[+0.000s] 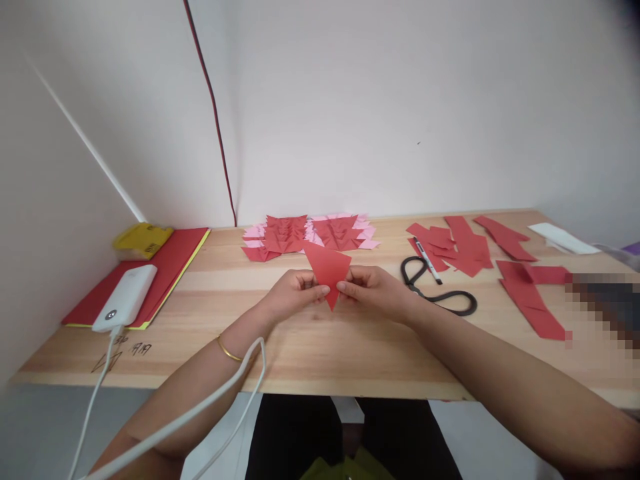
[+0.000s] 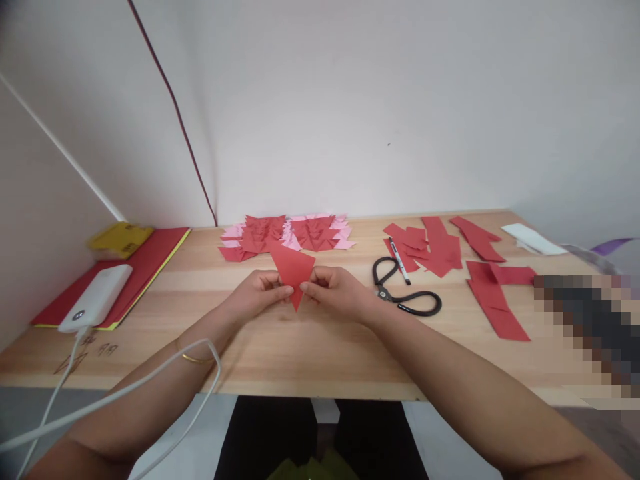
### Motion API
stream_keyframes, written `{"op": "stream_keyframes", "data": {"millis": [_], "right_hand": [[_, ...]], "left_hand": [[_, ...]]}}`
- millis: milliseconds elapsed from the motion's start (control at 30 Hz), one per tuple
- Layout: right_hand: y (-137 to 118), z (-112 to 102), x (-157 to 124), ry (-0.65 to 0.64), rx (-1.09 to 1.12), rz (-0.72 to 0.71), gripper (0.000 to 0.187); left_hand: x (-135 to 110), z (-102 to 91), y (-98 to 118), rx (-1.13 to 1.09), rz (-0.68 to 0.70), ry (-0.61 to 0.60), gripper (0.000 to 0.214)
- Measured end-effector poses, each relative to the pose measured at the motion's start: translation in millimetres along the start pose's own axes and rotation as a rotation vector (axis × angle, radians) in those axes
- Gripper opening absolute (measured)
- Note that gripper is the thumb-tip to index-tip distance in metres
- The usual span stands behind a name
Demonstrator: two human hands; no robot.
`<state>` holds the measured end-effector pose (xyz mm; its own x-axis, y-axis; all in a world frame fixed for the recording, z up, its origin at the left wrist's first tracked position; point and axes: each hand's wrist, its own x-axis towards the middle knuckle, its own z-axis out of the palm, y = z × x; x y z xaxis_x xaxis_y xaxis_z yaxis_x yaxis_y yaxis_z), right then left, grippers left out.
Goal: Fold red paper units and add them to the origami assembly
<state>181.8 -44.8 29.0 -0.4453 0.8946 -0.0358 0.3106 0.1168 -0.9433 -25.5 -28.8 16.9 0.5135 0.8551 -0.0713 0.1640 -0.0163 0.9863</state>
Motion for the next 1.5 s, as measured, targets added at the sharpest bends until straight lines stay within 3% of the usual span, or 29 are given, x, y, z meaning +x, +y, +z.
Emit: {"op": "stream_keyframes", "data": {"millis": [200, 433, 700, 967, 1300, 1500], "right_hand": [[4, 1, 1, 0.014, 0.095, -0.074, 0.027], [3, 5, 3, 0.038, 0.227, -0.059, 0.028], [-1, 0, 3, 0.162, 0.128, -0.057, 0.03], [-4, 10, 2, 0.156, 0.077, -0.098, 0.03], [-5, 14, 2, 0.191, -0.03, -0.084, 0.029], [-7, 7, 2, 0.252, -0.037, -0.053, 0.033]], "left_hand": [[-1, -2.1, -2, 0.022, 0.039, -0.066, 0.029], [0, 2.9, 3, -0.072, 0.042, -0.052, 0.026], [0, 2.1, 3, -0.125, -0.058, -0.019, 0.02], [3, 11.4, 4, -0.391, -0.092, -0.004, 0.022], [3, 16.6, 6, -0.292, -0.108, 0.111, 0.008], [3, 12.2, 5, -0.181, -0.113, 0.114, 0.003]]}}
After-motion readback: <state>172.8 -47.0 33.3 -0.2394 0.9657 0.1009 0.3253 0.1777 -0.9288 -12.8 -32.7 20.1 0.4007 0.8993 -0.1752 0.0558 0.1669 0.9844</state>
